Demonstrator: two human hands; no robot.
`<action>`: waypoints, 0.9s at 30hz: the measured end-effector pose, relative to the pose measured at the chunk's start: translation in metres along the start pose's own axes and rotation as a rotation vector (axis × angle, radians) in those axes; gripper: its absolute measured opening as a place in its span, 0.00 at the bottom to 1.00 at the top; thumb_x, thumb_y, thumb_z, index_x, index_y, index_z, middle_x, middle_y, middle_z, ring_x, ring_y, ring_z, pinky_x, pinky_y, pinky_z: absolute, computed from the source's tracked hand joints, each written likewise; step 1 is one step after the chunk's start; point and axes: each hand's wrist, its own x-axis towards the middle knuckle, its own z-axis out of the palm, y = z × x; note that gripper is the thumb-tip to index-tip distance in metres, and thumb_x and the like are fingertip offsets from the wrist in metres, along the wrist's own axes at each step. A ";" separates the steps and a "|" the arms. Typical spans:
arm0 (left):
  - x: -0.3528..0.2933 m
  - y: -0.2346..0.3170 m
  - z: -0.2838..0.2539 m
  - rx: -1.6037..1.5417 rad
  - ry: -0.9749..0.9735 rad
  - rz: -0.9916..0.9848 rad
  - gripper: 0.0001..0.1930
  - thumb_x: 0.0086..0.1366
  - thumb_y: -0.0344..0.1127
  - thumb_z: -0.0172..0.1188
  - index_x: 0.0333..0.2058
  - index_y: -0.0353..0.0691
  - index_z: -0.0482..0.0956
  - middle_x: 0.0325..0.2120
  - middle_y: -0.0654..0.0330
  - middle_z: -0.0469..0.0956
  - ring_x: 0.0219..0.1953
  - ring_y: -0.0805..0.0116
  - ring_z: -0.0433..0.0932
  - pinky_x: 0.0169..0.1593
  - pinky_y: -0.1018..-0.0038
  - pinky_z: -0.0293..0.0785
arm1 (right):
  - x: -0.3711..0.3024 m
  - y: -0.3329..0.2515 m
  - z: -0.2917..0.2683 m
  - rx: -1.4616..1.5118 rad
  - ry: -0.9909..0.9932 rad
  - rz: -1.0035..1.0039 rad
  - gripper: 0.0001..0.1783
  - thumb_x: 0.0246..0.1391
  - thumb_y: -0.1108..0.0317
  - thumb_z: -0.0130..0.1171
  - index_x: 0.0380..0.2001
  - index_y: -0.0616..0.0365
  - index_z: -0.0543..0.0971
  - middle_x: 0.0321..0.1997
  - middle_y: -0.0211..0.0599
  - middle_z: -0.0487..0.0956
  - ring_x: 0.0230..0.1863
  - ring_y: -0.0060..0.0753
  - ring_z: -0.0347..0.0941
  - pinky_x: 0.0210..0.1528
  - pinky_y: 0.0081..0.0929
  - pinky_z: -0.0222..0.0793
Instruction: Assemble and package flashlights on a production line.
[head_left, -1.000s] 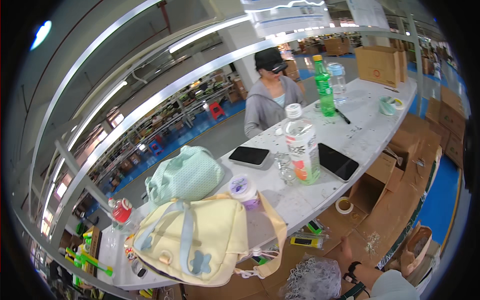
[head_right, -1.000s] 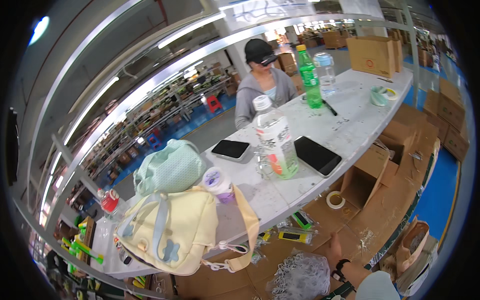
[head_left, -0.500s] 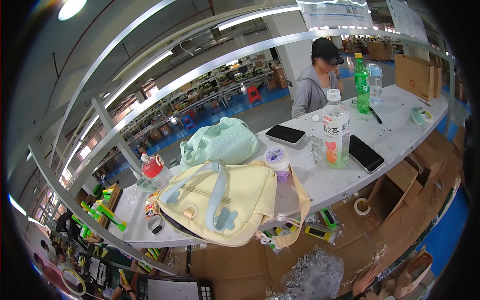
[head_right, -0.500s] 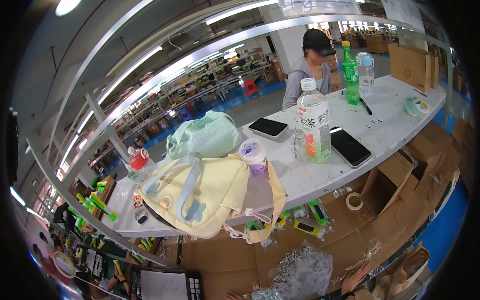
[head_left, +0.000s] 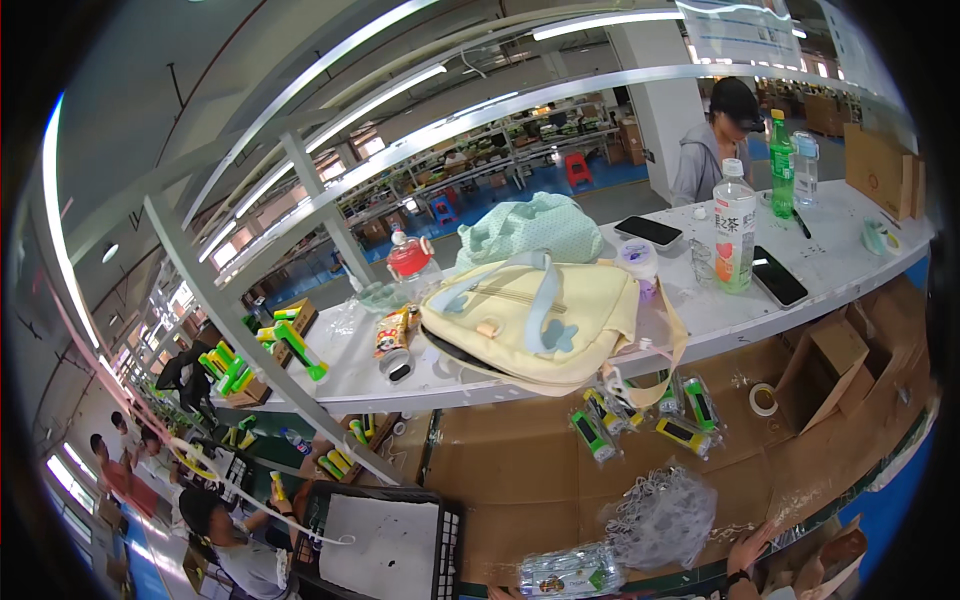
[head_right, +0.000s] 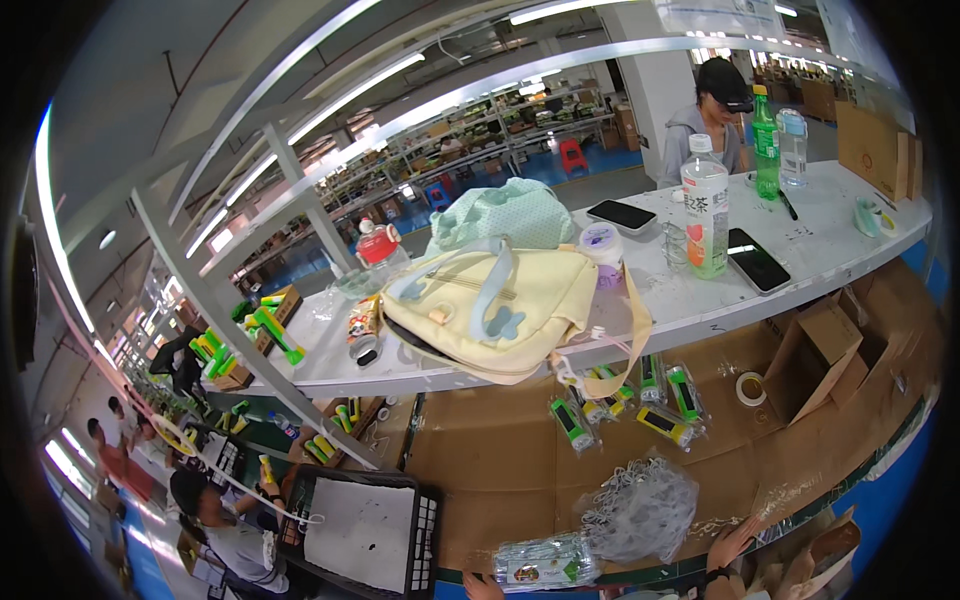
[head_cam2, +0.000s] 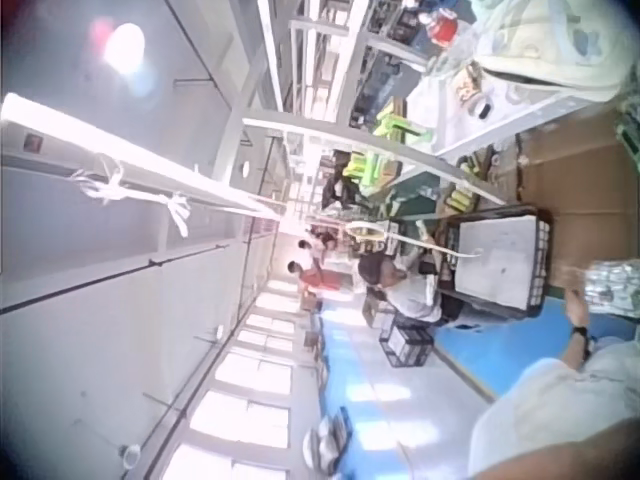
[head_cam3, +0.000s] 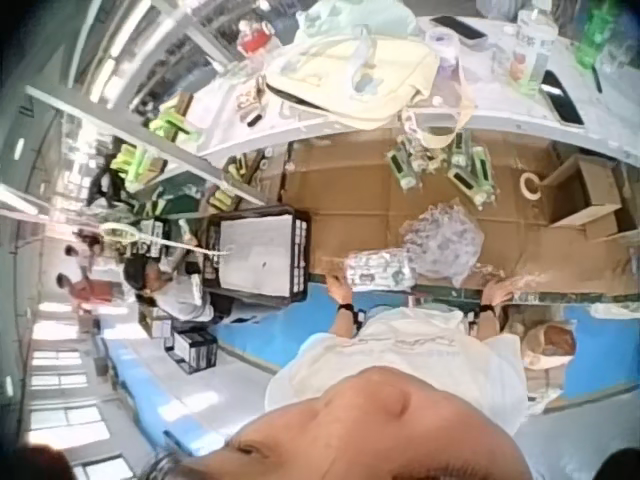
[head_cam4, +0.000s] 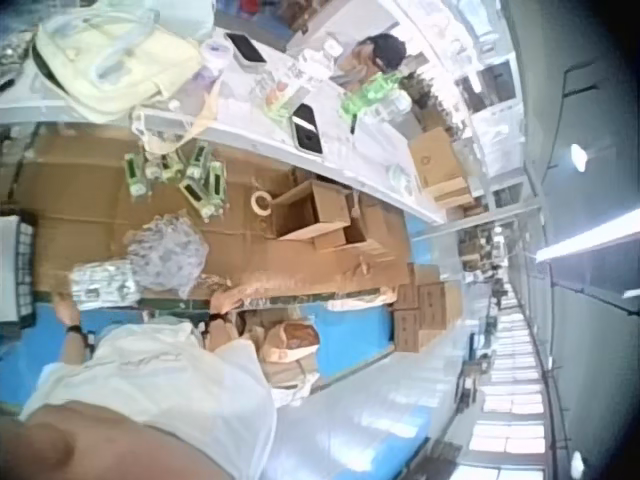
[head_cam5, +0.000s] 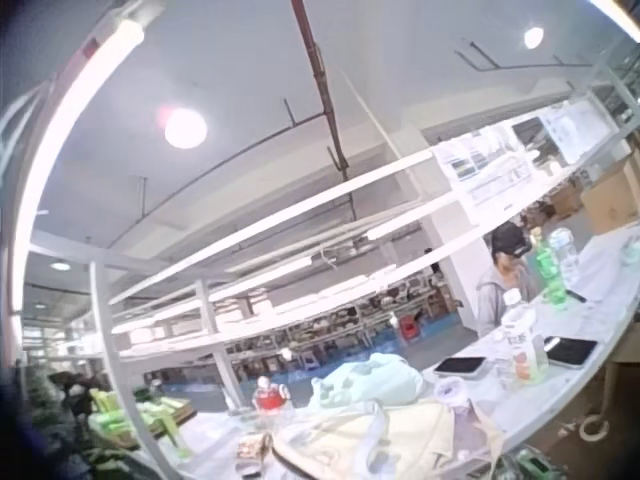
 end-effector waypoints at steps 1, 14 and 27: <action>-0.007 -0.012 -0.024 0.036 -0.001 -0.048 0.28 0.62 0.46 0.51 0.55 0.32 0.64 0.47 0.40 0.71 0.49 0.35 0.67 0.53 0.55 0.65 | -0.003 0.000 -0.004 0.031 -0.072 -0.021 0.36 0.59 0.63 0.43 0.67 0.51 0.43 0.72 0.38 0.43 0.71 0.41 0.40 0.67 0.48 0.40; -0.193 -0.331 -0.180 0.020 0.431 -1.084 0.51 0.57 0.69 0.46 0.62 0.26 0.46 0.63 0.39 0.48 0.66 0.48 0.47 0.66 0.59 0.42 | -0.062 0.013 -0.022 -0.188 -0.096 -0.261 0.41 0.58 0.62 0.49 0.68 0.44 0.40 0.73 0.28 0.41 0.71 0.37 0.41 0.63 0.55 0.48; -0.419 -0.441 -0.200 0.014 0.414 -1.460 0.56 0.53 0.74 0.46 0.63 0.28 0.42 0.64 0.41 0.43 0.67 0.49 0.41 0.67 0.60 0.37 | -0.206 -0.056 0.032 -0.131 -0.443 -0.690 0.39 0.58 0.62 0.49 0.67 0.53 0.44 0.71 0.40 0.47 0.70 0.45 0.42 0.65 0.55 0.42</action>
